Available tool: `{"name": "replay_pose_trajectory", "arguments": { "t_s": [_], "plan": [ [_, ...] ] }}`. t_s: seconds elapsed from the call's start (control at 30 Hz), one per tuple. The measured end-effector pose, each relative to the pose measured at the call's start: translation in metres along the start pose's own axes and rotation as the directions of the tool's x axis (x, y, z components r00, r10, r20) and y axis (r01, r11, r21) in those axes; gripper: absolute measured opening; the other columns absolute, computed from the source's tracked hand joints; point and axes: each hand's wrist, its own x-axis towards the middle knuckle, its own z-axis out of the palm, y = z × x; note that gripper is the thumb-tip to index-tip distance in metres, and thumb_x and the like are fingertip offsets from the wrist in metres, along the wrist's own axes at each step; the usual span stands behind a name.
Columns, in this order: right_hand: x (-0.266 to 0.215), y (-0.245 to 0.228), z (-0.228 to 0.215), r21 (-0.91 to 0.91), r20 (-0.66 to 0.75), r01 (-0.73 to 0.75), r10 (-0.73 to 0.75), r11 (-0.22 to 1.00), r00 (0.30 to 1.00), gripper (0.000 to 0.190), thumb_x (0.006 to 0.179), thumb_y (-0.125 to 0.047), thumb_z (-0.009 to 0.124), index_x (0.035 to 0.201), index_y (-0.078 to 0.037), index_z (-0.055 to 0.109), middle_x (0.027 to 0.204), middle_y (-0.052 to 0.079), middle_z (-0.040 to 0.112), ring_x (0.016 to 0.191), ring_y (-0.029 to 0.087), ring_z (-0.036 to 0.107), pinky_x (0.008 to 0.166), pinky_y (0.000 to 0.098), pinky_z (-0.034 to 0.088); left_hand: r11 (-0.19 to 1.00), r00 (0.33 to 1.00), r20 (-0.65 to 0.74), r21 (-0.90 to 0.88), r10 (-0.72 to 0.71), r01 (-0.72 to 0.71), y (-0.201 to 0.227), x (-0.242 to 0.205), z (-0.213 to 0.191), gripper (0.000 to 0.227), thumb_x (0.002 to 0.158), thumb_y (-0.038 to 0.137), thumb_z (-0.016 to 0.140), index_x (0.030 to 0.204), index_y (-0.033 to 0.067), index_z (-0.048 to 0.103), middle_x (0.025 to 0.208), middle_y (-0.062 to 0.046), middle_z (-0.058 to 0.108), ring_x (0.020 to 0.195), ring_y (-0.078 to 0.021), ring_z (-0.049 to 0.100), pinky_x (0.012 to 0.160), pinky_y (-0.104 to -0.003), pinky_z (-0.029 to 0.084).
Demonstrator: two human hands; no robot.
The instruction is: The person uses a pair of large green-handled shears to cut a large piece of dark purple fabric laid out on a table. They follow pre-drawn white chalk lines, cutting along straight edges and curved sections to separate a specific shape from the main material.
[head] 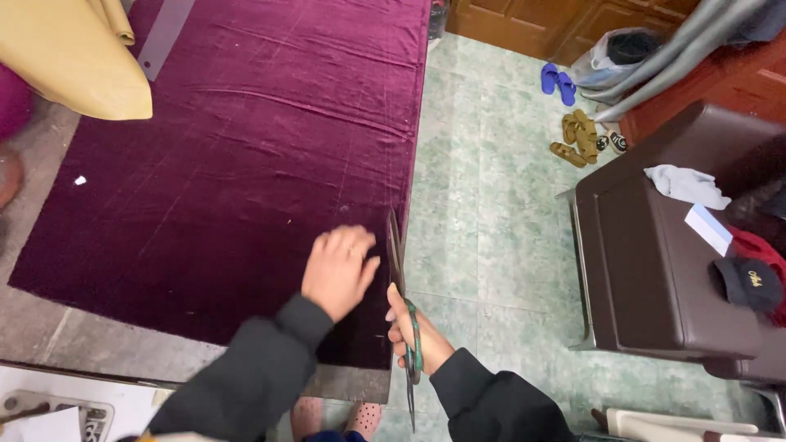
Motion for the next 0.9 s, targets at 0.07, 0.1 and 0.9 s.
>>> {"name": "replay_pose_trajectory", "arguments": {
  "t_s": [0.07,0.1,0.9],
  "plan": [
    [0.006,0.000,-0.003,0.014,0.022,-0.002,0.001,1.000,1.000,0.064,0.077,-0.078,0.041,0.090,-0.015,0.041,0.060,-0.002,0.030,0.045,0.009,0.025,0.043,0.0272,0.032,0.998,0.996,0.086,0.047,-0.038,0.034,-0.022,0.016,0.023,0.042,0.091,0.034,0.054,0.125,0.0093,0.054,0.130,-0.010,0.054,0.121,-0.0288,0.046,0.096,-0.047,0.036],
    [0.010,-0.001,-0.004,0.030,0.044,-0.002,0.001,1.000,0.999,0.063,0.078,-0.076,0.043,0.090,-0.015,0.040,0.060,-0.002,0.028,0.045,0.010,0.023,0.043,0.0278,0.031,0.993,0.983,0.169,0.098,-0.077,0.061,-0.034,0.024,0.034,0.056,0.093,0.039,0.050,0.139,0.0063,0.046,0.143,-0.011,0.047,0.136,-0.0285,0.037,0.106,-0.051,0.032],
    [0.013,-0.028,0.013,0.116,-0.037,-0.138,0.143,0.984,0.989,0.058,0.085,-0.073,0.038,0.085,-0.015,0.041,0.061,-0.002,0.028,0.043,0.008,0.026,0.039,0.0247,0.031,0.962,0.989,0.081,0.237,0.122,-0.138,-0.083,0.028,0.111,0.070,0.101,0.061,0.011,0.154,0.0142,0.008,0.162,-0.007,0.003,0.149,-0.0231,0.002,0.117,-0.058,0.001]
  ]
}}
